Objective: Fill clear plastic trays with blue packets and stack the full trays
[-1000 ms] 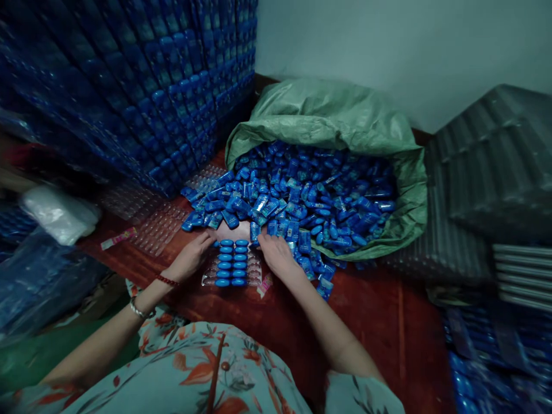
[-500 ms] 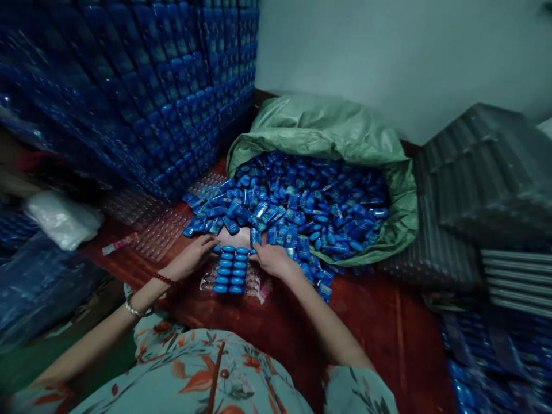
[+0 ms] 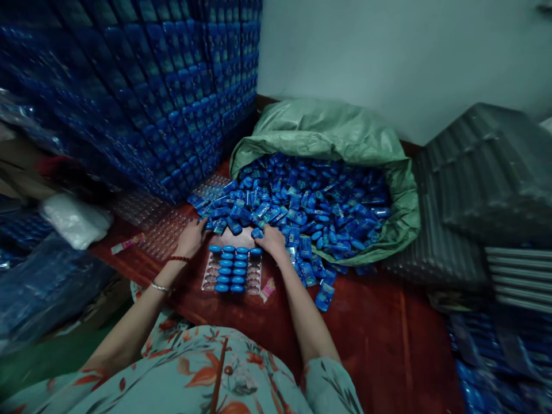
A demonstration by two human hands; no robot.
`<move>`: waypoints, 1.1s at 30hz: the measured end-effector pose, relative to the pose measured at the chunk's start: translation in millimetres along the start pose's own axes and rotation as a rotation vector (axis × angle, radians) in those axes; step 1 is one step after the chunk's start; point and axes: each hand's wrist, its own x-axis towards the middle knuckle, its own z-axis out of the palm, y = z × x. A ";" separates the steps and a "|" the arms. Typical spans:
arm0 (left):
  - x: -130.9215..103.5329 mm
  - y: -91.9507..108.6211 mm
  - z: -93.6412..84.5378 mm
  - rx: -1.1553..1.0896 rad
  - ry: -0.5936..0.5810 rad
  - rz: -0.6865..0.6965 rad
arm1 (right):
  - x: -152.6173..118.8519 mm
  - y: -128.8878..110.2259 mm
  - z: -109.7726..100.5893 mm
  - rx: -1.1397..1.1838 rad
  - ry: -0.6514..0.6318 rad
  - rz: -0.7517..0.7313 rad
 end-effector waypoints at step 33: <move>-57.9 7.2 -27.8 -0.155 -0.190 0.723 | -103.8 -4.9 1.9 -0.333 0.094 -0.497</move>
